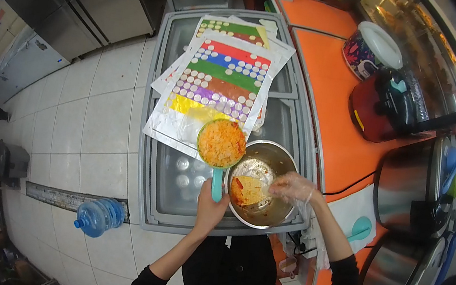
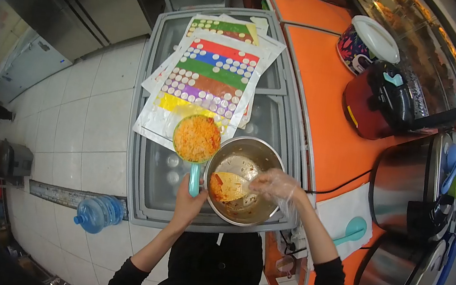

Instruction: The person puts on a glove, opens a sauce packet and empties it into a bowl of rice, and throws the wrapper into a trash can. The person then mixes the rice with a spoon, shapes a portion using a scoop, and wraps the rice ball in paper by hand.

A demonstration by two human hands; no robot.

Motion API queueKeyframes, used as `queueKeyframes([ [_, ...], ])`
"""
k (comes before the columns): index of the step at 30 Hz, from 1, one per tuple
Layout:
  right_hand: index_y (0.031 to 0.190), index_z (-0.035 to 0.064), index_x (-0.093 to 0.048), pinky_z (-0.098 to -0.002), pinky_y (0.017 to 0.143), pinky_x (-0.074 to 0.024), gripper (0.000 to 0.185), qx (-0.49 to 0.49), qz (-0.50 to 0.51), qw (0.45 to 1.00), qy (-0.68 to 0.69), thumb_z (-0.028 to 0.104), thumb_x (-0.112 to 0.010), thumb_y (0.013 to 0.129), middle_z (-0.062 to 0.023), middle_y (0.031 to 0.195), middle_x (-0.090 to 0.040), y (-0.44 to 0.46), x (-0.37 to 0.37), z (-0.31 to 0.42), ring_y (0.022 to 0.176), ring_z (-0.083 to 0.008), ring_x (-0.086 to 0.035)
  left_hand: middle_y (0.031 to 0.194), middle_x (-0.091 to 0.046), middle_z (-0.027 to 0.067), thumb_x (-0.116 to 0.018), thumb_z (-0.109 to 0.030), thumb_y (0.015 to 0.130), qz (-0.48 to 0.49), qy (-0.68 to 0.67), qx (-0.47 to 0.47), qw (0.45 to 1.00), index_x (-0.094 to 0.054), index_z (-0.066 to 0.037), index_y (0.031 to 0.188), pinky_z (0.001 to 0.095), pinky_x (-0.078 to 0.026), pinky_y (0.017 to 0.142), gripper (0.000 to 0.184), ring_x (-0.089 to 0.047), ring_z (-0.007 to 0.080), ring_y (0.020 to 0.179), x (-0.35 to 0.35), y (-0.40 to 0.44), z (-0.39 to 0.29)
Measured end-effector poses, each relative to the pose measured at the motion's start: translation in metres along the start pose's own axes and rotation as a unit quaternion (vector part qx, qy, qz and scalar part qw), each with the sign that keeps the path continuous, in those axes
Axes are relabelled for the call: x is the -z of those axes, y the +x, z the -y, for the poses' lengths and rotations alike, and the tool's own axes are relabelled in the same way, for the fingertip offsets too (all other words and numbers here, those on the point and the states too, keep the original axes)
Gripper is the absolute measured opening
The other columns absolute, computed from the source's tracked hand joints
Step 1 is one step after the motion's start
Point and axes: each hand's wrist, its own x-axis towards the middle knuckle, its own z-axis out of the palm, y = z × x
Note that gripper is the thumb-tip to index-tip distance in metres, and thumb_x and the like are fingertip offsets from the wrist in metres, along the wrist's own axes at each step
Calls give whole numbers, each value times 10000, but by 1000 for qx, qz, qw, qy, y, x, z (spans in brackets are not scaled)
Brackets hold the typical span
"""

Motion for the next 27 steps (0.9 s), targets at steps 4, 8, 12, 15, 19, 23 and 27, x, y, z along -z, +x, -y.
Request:
queueKeyframes([
  [4, 882, 23, -687, -248, 511, -435, 262, -5, -119, 986, 113, 282, -670, 846, -22, 602, -562, -48, -18, 4, 517, -80, -500, 945, -512, 155, -674, -76, 713, -48, 177, -119, 976, -534, -21, 997, 407, -398, 856, 321, -468, 315, 956, 15, -17, 6],
  [8, 898, 52, -693, -269, 521, -459, 265, 7, -289, 950, 117, 308, -654, 847, -64, 633, -607, -87, -46, 29, 514, -130, -546, 943, -519, 169, -687, -113, 716, 21, 171, -94, 981, -531, 2, 999, 420, -400, 844, 342, -471, 342, 972, 23, -34, 13],
  [12, 954, 109, -691, -367, 500, -461, 258, 88, -493, 813, -298, 329, -600, 856, -101, 619, -593, -85, -90, 49, 497, -250, -570, 903, -557, 179, -675, -122, 732, 80, 149, -56, 984, -538, 18, 981, 408, -425, 808, 317, -527, 329, 912, 11, -41, 38],
  [15, 1060, 182, -663, -407, 511, -460, 245, 2, -487, 781, -391, 235, -605, 828, -68, 681, -545, -73, -145, 37, 555, -257, -574, 872, -582, 97, -669, -111, 752, 135, 71, -23, 988, -543, 31, 980, 320, -451, 738, 297, -561, 181, 810, 0, -45, 44],
  [19, 1164, 183, -605, -396, 564, -477, 316, -4, -502, 818, -281, 237, -564, 855, -91, 770, -555, -82, -179, 37, 669, -267, -592, 869, -566, 62, -644, -77, 763, 125, 67, -17, 990, -519, 21, 1033, 294, -456, 700, 313, -546, 156, 797, -4, -51, 60],
  [23, 1205, 151, -577, -408, 662, -487, 351, 52, -550, 819, -156, 258, -532, 875, -122, 843, -585, -62, -175, 8, 793, -300, -595, 956, -572, 143, -671, -111, 750, 124, 75, 4, 989, -532, 14, 1070, 367, -439, 820, 370, -557, 255, 927, 5, -54, 66],
  [27, 1273, 150, -520, -420, 825, -459, 423, 87, -533, 839, -60, 349, -478, 902, -153, 1004, -617, -65, -163, -2, 887, -332, -586, 987, -550, 132, -675, -88, 752, 139, 92, 57, 984, -505, 10, 1103, 346, -439, 820, 402, -540, 222, 921, 25, -70, 25],
])
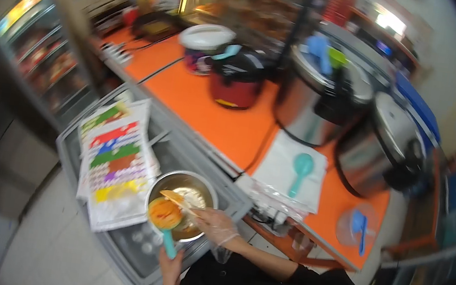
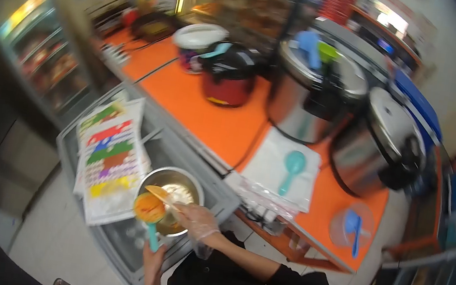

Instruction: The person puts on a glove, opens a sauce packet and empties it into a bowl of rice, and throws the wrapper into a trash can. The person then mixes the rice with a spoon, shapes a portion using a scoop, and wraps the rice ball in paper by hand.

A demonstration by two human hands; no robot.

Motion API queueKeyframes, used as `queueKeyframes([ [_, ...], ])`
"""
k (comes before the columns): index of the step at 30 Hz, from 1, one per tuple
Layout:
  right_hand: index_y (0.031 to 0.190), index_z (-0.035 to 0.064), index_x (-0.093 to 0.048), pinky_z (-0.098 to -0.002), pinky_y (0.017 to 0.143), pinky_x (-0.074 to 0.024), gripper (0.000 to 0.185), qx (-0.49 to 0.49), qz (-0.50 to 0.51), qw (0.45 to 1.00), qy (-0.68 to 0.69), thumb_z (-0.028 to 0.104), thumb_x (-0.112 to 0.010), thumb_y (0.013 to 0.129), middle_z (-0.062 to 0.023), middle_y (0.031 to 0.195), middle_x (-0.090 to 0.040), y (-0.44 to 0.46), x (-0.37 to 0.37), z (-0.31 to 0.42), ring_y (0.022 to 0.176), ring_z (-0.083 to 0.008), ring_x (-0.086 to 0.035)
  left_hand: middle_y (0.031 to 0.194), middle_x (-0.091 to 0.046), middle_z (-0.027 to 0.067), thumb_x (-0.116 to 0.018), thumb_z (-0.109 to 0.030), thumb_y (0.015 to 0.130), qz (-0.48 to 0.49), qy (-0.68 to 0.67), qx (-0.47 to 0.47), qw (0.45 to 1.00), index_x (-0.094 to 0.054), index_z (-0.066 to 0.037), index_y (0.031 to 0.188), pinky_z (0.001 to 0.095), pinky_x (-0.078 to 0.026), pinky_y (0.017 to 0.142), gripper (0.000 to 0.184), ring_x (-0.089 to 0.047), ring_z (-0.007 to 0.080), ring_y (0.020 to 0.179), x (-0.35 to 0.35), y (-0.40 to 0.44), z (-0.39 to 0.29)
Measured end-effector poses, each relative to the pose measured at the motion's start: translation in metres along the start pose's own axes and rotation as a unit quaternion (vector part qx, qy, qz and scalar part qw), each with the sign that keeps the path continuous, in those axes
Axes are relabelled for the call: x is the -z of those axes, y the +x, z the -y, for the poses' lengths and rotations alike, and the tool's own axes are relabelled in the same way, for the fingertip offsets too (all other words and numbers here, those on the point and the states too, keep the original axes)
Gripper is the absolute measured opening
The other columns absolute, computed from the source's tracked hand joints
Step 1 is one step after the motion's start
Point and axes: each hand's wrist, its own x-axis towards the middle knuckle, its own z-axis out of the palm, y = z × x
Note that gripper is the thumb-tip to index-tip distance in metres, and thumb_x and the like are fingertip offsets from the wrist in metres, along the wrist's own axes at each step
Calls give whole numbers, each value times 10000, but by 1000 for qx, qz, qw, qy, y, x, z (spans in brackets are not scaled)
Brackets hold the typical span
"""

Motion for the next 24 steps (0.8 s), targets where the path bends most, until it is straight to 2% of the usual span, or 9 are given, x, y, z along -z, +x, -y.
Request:
queueKeyframes([
  [4, 1299, 201, -490, -439, 930, -415, 434, -69, 95, 981, -156, 401, -430, 919, -125, 1202, -563, 11, 56, 8, 1034, -316, -542, 965, -526, 140, -691, -135, 774, 8, 49, -23, 998, -458, 18, 1092, 323, -440, 772, 423, -530, 199, 879, 17, -2, 33],
  [6, 1335, 246, -446, -510, 962, -374, 484, -70, 42, 992, -96, 489, -376, 923, -116, 1287, -502, 17, 54, -26, 1191, -329, -432, 1140, -557, 226, -679, -326, 815, 30, 70, -284, 956, -412, 83, 1271, 365, -427, 903, 668, -540, 327, 1064, 11, 13, 53],
  [8, 1348, 268, -426, -556, 968, -356, 537, -162, 38, 937, 308, 563, -367, 904, -97, 1324, -473, 12, 60, -55, 1251, -339, -370, 1252, -468, 226, -677, -301, 815, 264, 138, -269, 916, -302, 40, 1350, 360, -385, 959, 737, -463, 314, 1164, -3, 13, -28],
  [10, 1328, 199, -445, -476, 995, -372, 612, -220, 21, 714, 664, 608, -397, 875, -95, 1279, -509, -4, 58, -79, 1184, -310, -464, 1042, -454, 139, -677, -202, 802, 370, 249, -320, 836, -324, -9, 1261, 312, -390, 766, 611, -457, 210, 928, -54, 7, -67],
  [11, 1301, 174, -461, -468, 992, -378, 604, -195, -33, 815, 544, 591, -428, 866, -85, 1266, -517, -16, 77, -82, 1177, -291, -473, 718, -528, 51, -679, -129, 788, 259, 296, -404, 826, -457, -15, 1094, 268, -439, 516, 395, -529, 120, 591, -99, -5, -61],
  [15, 1202, 100, -517, -443, 992, -385, 547, -165, -204, 947, 186, 496, -556, 827, -51, 1220, -546, -83, 134, -149, 1166, -232, -484, 959, -520, 161, -643, -239, 863, 288, 201, -224, 909, -292, 36, 1123, 342, -429, 793, 516, -527, 197, 942, -227, -6, -81],
  [17, 1173, 88, -527, -414, 999, -382, 501, -228, -286, 878, 308, 433, -599, 816, -57, 1209, -552, -106, 158, -187, 1158, -236, -487, 1027, -507, 184, -635, -246, 865, 278, 121, -227, 925, -334, 49, 1110, 341, -426, 815, 488, -505, 220, 1004, -293, 28, -63],
  [19, 1161, 77, -528, -386, 998, -389, 489, -234, -334, 840, 359, 414, -608, 815, -68, 1203, -554, -122, 203, -200, 1137, -243, -503, 993, -518, 182, -615, -196, 855, 203, 308, -526, 766, -378, 53, 1089, 375, -435, 812, 416, -524, 274, 939, -372, 41, -69],
  [24, 1188, 57, -523, -358, 910, -465, 465, -193, -360, 616, 674, 395, -546, 869, -120, 1216, -551, -148, 221, -274, 1070, -258, -563, 1013, -526, 225, -628, -102, 768, 278, 408, -372, 786, -426, 9, 1140, 440, -467, 748, 438, -553, 375, 879, -482, 58, -53],
])
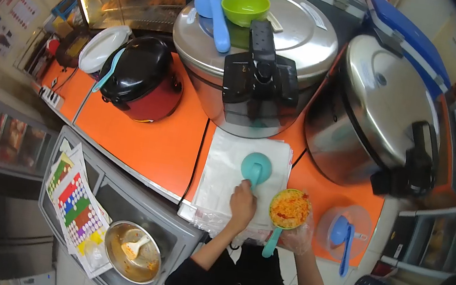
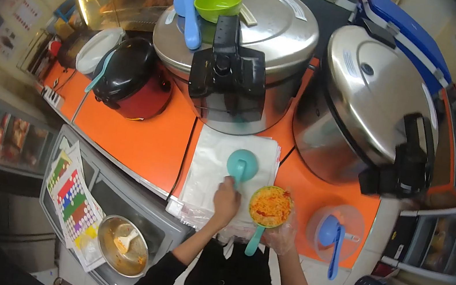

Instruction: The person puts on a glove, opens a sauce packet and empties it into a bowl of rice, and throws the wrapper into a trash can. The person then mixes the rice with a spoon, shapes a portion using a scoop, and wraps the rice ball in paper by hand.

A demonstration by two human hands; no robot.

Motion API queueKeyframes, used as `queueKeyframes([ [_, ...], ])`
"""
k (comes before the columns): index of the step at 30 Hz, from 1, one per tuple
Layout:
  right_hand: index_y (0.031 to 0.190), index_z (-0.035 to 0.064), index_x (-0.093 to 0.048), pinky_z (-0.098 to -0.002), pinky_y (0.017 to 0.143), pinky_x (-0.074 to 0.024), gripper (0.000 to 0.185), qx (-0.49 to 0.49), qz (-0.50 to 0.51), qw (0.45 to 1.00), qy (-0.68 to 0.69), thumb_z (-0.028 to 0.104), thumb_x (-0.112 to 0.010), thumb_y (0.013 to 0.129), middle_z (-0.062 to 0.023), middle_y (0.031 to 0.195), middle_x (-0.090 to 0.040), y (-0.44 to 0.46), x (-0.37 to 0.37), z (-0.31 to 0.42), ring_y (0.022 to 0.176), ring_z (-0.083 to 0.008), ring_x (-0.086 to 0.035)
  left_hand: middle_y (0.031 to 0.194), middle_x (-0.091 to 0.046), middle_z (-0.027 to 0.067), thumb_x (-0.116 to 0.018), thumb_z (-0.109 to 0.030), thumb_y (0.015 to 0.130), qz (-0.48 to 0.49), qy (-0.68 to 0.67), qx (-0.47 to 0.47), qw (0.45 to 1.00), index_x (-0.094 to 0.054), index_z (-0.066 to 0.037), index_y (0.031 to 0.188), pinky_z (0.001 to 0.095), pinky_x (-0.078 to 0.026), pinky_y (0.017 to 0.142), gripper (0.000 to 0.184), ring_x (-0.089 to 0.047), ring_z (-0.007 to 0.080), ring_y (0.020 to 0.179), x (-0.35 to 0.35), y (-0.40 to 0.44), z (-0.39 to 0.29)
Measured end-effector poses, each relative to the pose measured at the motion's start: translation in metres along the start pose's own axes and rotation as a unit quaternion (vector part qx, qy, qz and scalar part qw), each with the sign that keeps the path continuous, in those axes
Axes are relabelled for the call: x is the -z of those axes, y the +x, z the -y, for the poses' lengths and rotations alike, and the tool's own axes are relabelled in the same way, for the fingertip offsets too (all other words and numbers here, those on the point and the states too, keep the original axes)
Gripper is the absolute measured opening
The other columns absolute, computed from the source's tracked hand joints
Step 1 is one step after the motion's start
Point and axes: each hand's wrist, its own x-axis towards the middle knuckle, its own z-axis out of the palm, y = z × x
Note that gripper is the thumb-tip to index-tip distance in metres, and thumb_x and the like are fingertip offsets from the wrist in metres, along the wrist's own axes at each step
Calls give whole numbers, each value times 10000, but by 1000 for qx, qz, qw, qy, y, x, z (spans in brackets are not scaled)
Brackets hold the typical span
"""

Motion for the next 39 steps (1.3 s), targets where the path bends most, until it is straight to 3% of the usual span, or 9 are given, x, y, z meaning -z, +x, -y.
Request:
queueKeyframes([
  [3, 1190, 40, -521, -370, 890, -473, 479, 300, -94, 743, -591, 403, -548, 878, -112, 1146, -593, 28, -49, 29, 1037, -238, -582, 890, -528, 204, -586, -24, 742, -177, -80, 37, 980, -451, 1, 1032, 470, -433, 700, 321, -539, 387, 825, 53, -27, 3],
  [4, 1180, 50, -535, -374, 877, -476, 472, 152, -82, 927, -334, 406, -562, 872, -111, 1159, -588, 51, -56, 32, 1039, -238, -581, 884, -523, 203, -570, -12, 753, -189, -65, 62, 978, -450, 7, 1039, 455, -433, 696, 311, -546, 383, 823, 91, -43, 0],
  [6, 1171, 59, -548, -378, 865, -479, 466, -15, -55, 998, -34, 409, -577, 865, -109, 1173, -583, 91, -69, 38, 1041, -239, -580, 868, -494, 162, -559, 8, 775, -251, -77, 127, 957, -427, 0, 989, 387, -438, 679, 251, -545, 316, 770, 147, -79, 12],
  [8, 1101, 118, -606, -380, 798, -495, 380, 54, -30, 864, -499, 385, -613, 831, -97, 1161, -561, 116, -80, 37, 987, -249, -586, 931, -419, 98, -511, 18, 796, -360, -162, 126, 910, -390, -21, 1003, 337, -393, 824, 244, -455, 205, 870, 178, -119, 38],
  [14, 957, 167, -641, -381, 710, -493, 269, 412, -14, 492, -767, 353, -654, 762, -70, 976, -527, 124, -84, -64, 818, -260, -565, 875, -431, 81, -511, -19, 842, -633, -169, 121, 746, -308, -74, 960, 288, -395, 702, 241, -431, 148, 755, 251, -214, 105],
  [24, 798, 78, -629, -320, 726, -481, 138, 234, -80, 720, -648, 212, -660, 808, -68, 846, -650, 66, -162, -48, 784, -185, -609, 919, -475, 101, -466, 27, 856, -827, -83, 163, 532, -290, -83, 949, 300, -410, 718, 228, -450, 160, 755, 295, -376, 144],
  [31, 1102, 142, -619, -389, 946, -409, 402, 41, 376, 727, -573, 367, -667, 772, -130, 1187, -562, -65, -260, -257, 1089, -300, -534, 962, -500, 101, -481, 60, 835, -677, -286, 94, 672, -329, -73, 958, 273, -458, 703, 236, -499, 141, 780, 276, -323, 106],
  [36, 1421, 107, -286, -405, 1023, -358, 793, 100, 336, 622, -700, 410, -640, 779, -200, 1357, -429, -84, -230, -166, 1190, -333, -483, 979, -502, 92, -540, 32, 828, -413, -254, 51, 873, -407, -44, 1060, 270, -483, 710, 278, -534, 141, 906, 236, -229, 131],
  [39, 1384, 118, -368, -388, 994, -393, 715, -4, 171, 740, -651, 427, -625, 793, -176, 1309, -496, -78, -152, -88, 1159, -316, -526, 920, -579, 149, -630, -91, 792, -278, -284, 37, 917, -470, -52, 1006, 378, -462, 753, 270, -599, 293, 868, 178, -117, 152],
])
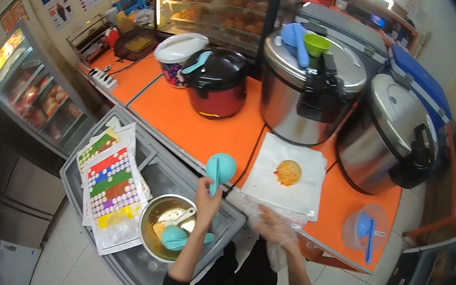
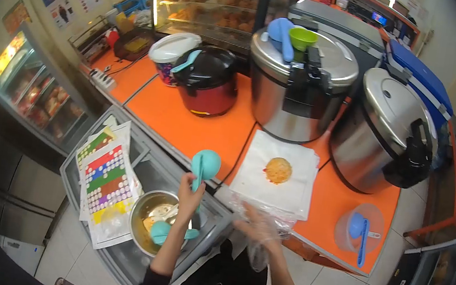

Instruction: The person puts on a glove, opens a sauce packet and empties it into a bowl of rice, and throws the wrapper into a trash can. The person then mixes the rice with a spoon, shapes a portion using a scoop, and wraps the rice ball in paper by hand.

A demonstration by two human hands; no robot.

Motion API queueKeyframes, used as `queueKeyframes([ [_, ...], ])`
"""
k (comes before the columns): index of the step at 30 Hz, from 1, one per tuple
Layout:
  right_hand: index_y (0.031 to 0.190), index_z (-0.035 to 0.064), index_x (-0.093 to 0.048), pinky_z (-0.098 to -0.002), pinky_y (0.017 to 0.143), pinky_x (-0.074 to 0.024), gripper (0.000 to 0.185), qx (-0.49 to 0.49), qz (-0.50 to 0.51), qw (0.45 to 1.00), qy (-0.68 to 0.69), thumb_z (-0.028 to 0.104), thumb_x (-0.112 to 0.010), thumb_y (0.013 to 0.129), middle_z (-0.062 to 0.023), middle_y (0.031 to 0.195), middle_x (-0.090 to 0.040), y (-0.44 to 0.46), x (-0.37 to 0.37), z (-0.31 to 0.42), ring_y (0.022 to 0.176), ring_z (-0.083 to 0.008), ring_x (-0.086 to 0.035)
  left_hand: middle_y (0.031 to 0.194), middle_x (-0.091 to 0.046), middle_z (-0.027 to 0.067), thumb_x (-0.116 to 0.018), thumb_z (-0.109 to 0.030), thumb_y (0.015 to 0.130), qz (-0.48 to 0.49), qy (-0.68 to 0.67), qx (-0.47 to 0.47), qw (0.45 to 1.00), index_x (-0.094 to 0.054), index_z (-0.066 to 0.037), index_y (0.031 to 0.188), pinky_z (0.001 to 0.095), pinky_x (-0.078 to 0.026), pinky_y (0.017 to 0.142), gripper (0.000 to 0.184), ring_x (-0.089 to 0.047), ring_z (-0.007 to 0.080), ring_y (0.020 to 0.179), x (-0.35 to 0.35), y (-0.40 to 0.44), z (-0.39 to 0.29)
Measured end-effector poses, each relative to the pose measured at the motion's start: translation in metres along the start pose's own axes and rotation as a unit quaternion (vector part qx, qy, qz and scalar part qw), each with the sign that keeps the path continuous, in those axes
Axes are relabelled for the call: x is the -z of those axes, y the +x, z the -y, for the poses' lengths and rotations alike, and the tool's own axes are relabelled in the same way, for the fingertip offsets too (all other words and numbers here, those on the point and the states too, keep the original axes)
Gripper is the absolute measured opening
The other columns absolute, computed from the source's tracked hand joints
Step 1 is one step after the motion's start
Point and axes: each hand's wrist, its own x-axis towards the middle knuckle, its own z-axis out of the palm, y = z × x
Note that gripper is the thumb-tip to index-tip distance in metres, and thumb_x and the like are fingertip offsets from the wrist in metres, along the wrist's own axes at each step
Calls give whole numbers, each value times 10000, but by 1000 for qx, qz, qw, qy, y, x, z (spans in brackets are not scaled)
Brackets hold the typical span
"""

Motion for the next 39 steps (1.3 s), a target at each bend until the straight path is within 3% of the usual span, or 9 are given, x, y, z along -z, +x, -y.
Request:
queueKeyframes([
  [4, 1349, 121, -426, -344, 911, -465, 663, -101, -107, 986, 75, 391, -668, 794, -139, 1169, -608, -40, 55, -73, 1032, -257, -615, 961, -575, 178, -650, -105, 776, 16, 100, 27, 994, -493, -70, 1026, 417, -437, 807, 298, -558, 350, 907, -78, 53, 25],
  [6, 1335, 118, -442, -323, 876, -482, 636, -125, -114, 979, 117, 342, -687, 792, -132, 1138, -617, -59, 76, -82, 999, -225, -624, 1059, -549, 157, -672, -114, 751, 6, 234, -76, 969, -530, -100, 1036, 448, -396, 854, 319, -495, 363, 994, -92, 55, 46],
  [8, 1299, 113, -479, -271, 794, -512, 576, -127, -116, 949, 263, 225, -721, 788, -112, 1051, -628, -75, 78, -110, 912, -161, -636, 1134, -494, 93, -708, -141, 715, -28, 325, -163, 931, -604, -170, 1055, 448, -370, 858, 356, -440, 333, 1049, -100, 29, -9],
  [10, 1303, 111, -474, -276, 799, -512, 576, -151, -122, 957, 217, 238, -713, 794, -113, 1054, -627, -87, 87, -113, 913, -164, -637, 1142, -481, 67, -726, -158, 702, 12, 352, -222, 909, -627, -198, 1055, 437, -367, 857, 369, -432, 317, 1051, -106, 18, -20],
  [12, 1306, 110, -470, -280, 804, -512, 576, -160, -124, 967, 156, 250, -706, 800, -114, 1058, -626, -91, 106, -115, 915, -167, -637, 1095, -485, 55, -770, -237, 664, 331, 296, -257, 858, -669, -217, 1024, 411, -361, 879, 375, -431, 285, 1015, -106, 25, -18],
  [19, 1334, 83, -426, -283, 762, -521, 551, -126, -115, 979, 115, 214, -660, 852, -114, 1051, -596, -63, 133, -106, 890, -155, -608, 1053, -487, -18, -772, -335, 588, 483, 360, -363, 711, -696, -264, 954, 389, -343, 863, 380, -423, 226, 1035, -143, 53, 6],
  [28, 1332, 97, -440, -345, 814, -512, 599, -112, -72, 984, 117, 332, -659, 827, -185, 1132, -587, -48, 117, -94, 967, -254, -630, 923, -537, -48, -757, -351, 573, 496, 296, -377, 724, -684, -216, 839, 357, -358, 811, 307, -460, 178, 976, -157, 72, 19],
  [34, 1332, 106, -445, -377, 849, -487, 601, -96, -104, 986, 84, 352, -653, 825, -202, 1124, -589, -49, 92, -90, 985, -279, -619, 897, -522, -39, -703, -305, 672, 481, 310, -461, 678, -633, -181, 769, 350, -360, 801, 172, -464, 175, 948, -163, 69, 26],
  [39, 1332, 114, -443, -401, 852, -472, 628, -113, -122, 986, 7, 376, -664, 806, -205, 1124, -584, -49, 87, -82, 943, -298, -619, 889, -514, -39, -682, -290, 718, 437, 289, -462, 716, -626, -185, 734, 357, -358, 811, 119, -461, 184, 948, -160, 65, 29],
])
